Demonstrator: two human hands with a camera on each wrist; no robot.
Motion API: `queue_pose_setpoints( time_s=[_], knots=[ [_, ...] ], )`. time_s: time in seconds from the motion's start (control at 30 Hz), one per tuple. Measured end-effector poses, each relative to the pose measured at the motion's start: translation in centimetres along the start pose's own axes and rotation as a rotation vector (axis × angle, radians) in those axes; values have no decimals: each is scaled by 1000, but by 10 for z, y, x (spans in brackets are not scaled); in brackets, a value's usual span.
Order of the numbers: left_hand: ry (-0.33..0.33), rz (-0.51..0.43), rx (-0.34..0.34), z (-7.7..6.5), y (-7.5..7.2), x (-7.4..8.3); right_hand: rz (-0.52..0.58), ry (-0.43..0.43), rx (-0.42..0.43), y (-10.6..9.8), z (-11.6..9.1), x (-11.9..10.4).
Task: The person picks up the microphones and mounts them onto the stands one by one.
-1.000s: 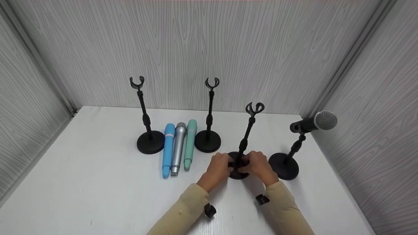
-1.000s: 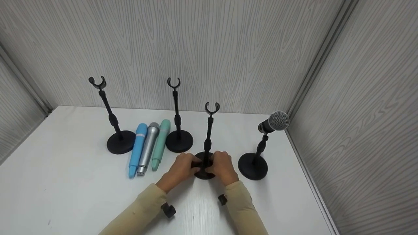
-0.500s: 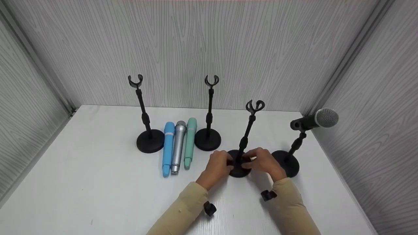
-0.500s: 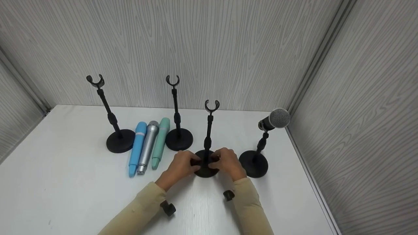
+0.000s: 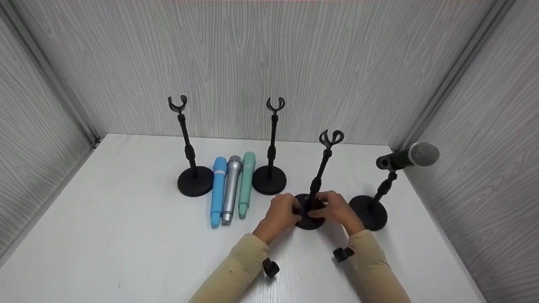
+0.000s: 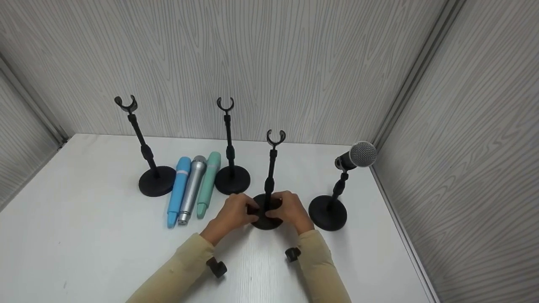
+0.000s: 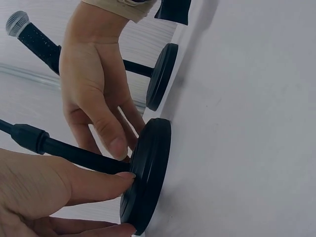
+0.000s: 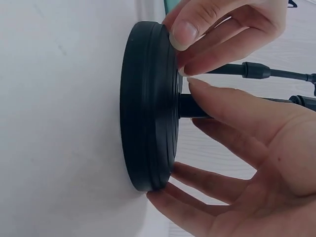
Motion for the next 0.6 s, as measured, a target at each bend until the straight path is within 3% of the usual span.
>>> queue_pose_setpoints(
  time_s=[0.33, 0.6],
  knots=[
    [41, -20, 4, 0, -2, 0, 29, -62, 19, -1, 0, 2],
    [35, -21, -20, 1, -2, -3, -31, -94, 74, 2, 2, 4]
  ],
)
Point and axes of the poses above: each hand's wrist, its own z-axis towards the middle knuckle, its own y-axis out of the palm, x = y × z, the point moved 1 cm from there along z, towards the middle knuckle, and after that the axes turned 6 degrees about z, right-handed, at the moved point
